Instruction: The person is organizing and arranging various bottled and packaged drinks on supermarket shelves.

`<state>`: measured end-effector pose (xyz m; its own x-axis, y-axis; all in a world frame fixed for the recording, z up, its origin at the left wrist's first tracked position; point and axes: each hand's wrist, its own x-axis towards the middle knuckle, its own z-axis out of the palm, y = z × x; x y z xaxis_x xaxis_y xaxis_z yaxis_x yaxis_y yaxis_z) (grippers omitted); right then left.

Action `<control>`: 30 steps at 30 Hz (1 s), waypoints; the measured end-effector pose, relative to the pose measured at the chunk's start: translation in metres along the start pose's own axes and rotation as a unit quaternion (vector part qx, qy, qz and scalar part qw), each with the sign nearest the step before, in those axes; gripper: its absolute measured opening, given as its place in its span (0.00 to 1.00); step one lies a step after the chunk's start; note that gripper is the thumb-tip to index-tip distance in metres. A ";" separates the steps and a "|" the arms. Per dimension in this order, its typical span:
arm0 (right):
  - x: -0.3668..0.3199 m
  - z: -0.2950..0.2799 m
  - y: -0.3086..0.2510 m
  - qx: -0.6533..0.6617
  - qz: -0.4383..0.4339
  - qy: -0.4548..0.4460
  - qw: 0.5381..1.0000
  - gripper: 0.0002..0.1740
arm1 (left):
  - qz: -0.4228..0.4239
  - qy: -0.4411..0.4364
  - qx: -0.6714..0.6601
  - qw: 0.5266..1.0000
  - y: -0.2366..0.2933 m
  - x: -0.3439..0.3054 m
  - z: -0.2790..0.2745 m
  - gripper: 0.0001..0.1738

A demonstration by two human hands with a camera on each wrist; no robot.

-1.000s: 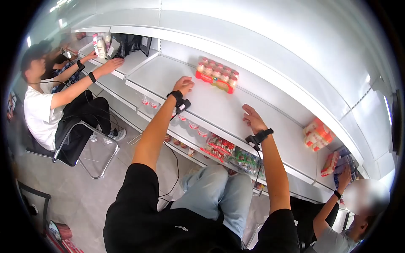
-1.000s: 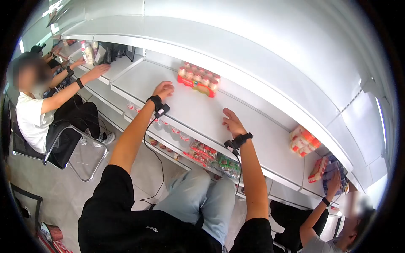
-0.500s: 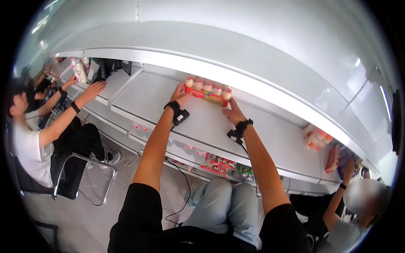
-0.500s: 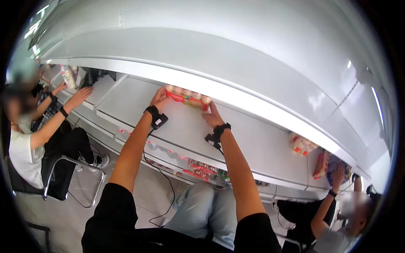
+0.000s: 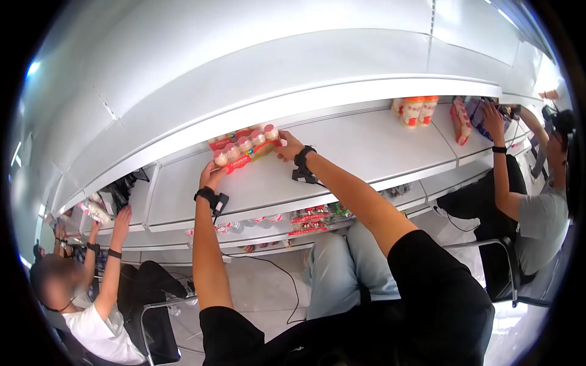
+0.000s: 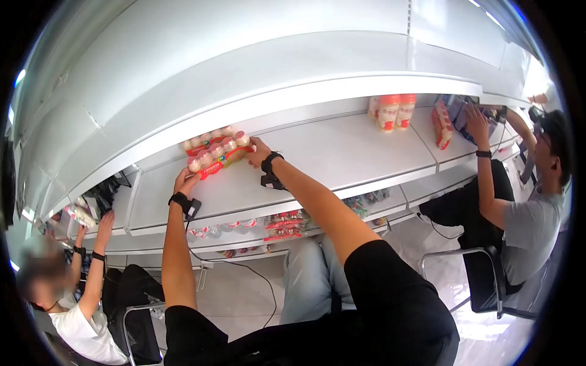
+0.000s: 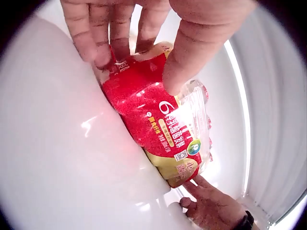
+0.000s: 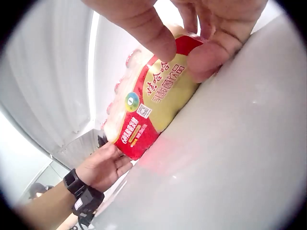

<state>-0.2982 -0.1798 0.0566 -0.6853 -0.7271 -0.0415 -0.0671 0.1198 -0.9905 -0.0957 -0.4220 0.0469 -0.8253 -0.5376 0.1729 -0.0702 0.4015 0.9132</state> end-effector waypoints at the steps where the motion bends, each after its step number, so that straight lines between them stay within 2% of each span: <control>1: -0.005 -0.009 0.005 0.029 -0.022 -0.005 0.999 0.38 | 0.003 -0.012 0.033 0.999 0.006 -0.004 0.002 0.28; 4: -0.011 -0.036 0.014 0.065 0.015 -0.031 0.997 0.37 | -0.069 -0.068 0.079 0.992 0.037 -0.020 0.013 0.27; 8: -0.028 -0.072 0.019 0.066 0.014 -0.017 0.998 0.35 | -0.056 -0.110 0.115 0.986 0.055 -0.026 0.047 0.24; 12: -0.055 -0.122 0.014 0.080 0.045 -0.016 0.996 0.28 | -0.059 -0.117 0.173 0.976 0.092 -0.029 0.099 0.25; 13: -0.059 -0.137 0.017 0.072 0.058 -0.023 0.995 0.27 | -0.031 -0.122 0.157 0.980 0.092 -0.026 0.112 0.25; 16: -0.068 -0.182 0.028 0.132 0.055 -0.020 0.990 0.26 | -0.016 -0.108 0.144 0.984 0.104 -0.014 0.159 0.20; 20: -0.089 -0.236 0.036 0.221 0.030 0.047 0.974 0.29 | -0.005 -0.061 0.074 0.995 0.111 0.015 0.235 0.24; 21: -0.086 -0.248 0.046 0.237 0.022 0.078 0.968 0.32 | -0.002 -0.031 0.054 0.998 0.107 0.026 0.255 0.27; 24: -0.081 -0.283 0.074 0.259 -0.005 0.208 0.943 0.34 | 0.004 0.036 0.025 0.999 0.117 0.042 0.314 0.28; 25: -0.092 -0.289 0.067 0.274 0.007 0.236 0.933 0.34 | -0.001 0.033 0.038 0.999 0.118 0.048 0.331 0.28; 28: -0.110 -0.317 0.067 0.350 0.026 0.139 0.926 0.32 | -0.005 0.032 0.012 0.999 0.117 0.065 0.363 0.28; 30: -0.109 -0.323 0.074 0.275 -0.014 0.116 0.954 0.31 | -0.012 0.021 0.010 1.000 0.120 0.072 0.376 0.29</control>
<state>-0.4622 0.1266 0.0297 -0.8349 -0.5484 -0.0464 0.2593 -0.3176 -0.9121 -0.3746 -0.1339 0.0306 -0.7985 -0.5783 0.1672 -0.1009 0.4024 0.9099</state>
